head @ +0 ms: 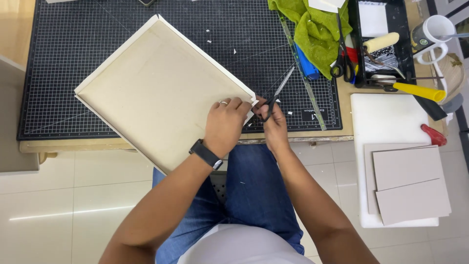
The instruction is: The person trims excess paper from the edges of a canvas using scissors, then applies a white coating to the edges with a small roller and smooths the surface with a red plastic card. The person works on a single canvas placed on a cutting mat.
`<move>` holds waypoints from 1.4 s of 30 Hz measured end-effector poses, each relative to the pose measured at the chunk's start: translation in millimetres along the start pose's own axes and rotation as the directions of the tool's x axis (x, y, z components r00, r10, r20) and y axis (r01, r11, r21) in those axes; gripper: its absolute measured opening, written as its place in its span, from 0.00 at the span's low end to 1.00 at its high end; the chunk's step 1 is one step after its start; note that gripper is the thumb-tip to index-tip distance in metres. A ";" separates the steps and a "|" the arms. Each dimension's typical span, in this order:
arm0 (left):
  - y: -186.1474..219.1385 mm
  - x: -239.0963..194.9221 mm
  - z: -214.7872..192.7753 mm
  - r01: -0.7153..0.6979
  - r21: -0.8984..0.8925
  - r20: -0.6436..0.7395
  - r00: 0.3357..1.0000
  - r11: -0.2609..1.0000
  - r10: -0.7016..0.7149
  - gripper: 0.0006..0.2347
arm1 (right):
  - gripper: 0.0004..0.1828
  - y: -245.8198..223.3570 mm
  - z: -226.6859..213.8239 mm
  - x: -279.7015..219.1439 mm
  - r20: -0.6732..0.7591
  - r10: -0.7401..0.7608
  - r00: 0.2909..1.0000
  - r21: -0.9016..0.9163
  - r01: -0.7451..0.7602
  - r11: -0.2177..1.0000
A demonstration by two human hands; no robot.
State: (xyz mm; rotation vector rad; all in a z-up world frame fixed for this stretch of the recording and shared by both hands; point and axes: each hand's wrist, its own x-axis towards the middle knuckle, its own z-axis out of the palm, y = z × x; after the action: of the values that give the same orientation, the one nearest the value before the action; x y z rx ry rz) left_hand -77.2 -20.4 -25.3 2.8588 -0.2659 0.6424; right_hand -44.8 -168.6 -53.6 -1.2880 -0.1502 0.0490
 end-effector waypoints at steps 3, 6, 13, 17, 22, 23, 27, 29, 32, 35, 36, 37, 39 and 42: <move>-13.3 -4.1 -12.3 -0.090 -0.035 0.021 0.996 0.995 0.091 0.11 | 0.18 17.0 -2.5 -9.2 0.021 -0.015 1.000 0.062 0.013 0.998; -21.8 -10.0 -42.5 -0.181 -0.062 0.052 0.981 0.981 0.185 0.09 | 0.20 2.2 11.2 -37.7 0.069 -0.019 0.997 0.095 0.012 0.995; -32.6 -54.0 -102.5 -0.024 -0.171 0.288 0.955 0.985 0.073 0.09 | 0.13 15.3 19.9 -107.7 0.185 0.089 0.979 0.189 -0.124 0.974; -22.8 -73.4 -89.3 0.078 -0.135 0.096 0.993 0.988 -0.065 0.12 | 0.11 8.3 22.8 -112.8 0.283 0.049 0.958 0.122 -0.086 0.989; -14.5 -79.8 -71.5 0.103 -0.143 -0.065 0.991 0.984 -0.113 0.07 | 0.12 -13.5 21.5 -100.5 0.296 0.073 0.952 0.058 -0.094 0.994; -13.3 -79.7 -70.1 0.115 -0.158 -0.074 0.989 0.981 -0.128 0.06 | 0.12 -17.6 20.9 -97.6 0.285 0.100 0.953 0.031 -0.113 0.993; -10.8 -79.2 -65.2 0.174 -0.156 -0.013 0.984 0.972 -0.178 0.06 | 0.11 12.3 -15.8 -84.9 0.262 0.144 0.954 -0.136 -0.111 0.984; -9.8 -80.2 -67.9 0.185 -0.159 -0.005 0.982 0.970 -0.188 0.06 | 0.13 15.8 -32.0 -78.7 0.277 0.140 0.950 -0.260 -0.067 0.963; -9.4 -84.3 -70.2 0.191 -0.164 0.002 0.981 0.968 -0.193 0.04 | 0.17 18.2 -53.6 -68.8 0.344 0.118 0.932 -0.471 0.063 0.880; -9.7 -86.8 -72.1 0.194 -0.165 0.008 0.981 0.967 -0.195 0.04 | 0.21 1.5 -58.6 -62.0 0.465 0.096 0.880 -0.567 0.212 0.796; -10.2 -85.3 -72.2 0.196 -0.168 0.011 0.980 0.966 -0.197 0.04 | 0.23 -7.4 -58.0 -58.0 0.529 0.087 0.844 -0.576 0.282 0.767; -11.0 -80.6 -81.7 0.197 -0.166 0.009 0.980 0.966 -0.198 0.04 | 0.23 -12.2 -54.8 -54.7 0.530 0.085 0.843 -0.574 0.284 0.768; -11.1 -72.6 -100.7 0.246 -0.194 0.134 0.966 0.950 -0.223 0.03 | 0.24 -22.6 -49.6 -50.7 0.626 0.056 0.778 -0.576 0.413 0.706; -12.4 -61.9 -125.9 0.277 -0.239 0.185 0.954 0.931 -0.236 0.02 | 0.24 -22.6 -36.7 -40.7 0.668 -0.024 0.744 -0.555 0.520 0.649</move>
State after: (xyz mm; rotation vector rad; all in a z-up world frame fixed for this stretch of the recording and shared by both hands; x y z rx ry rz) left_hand -180.3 28.8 57.2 2.6238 0.0061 0.3104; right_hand -81.0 -214.7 -45.3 -1.9984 -1.0486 0.1418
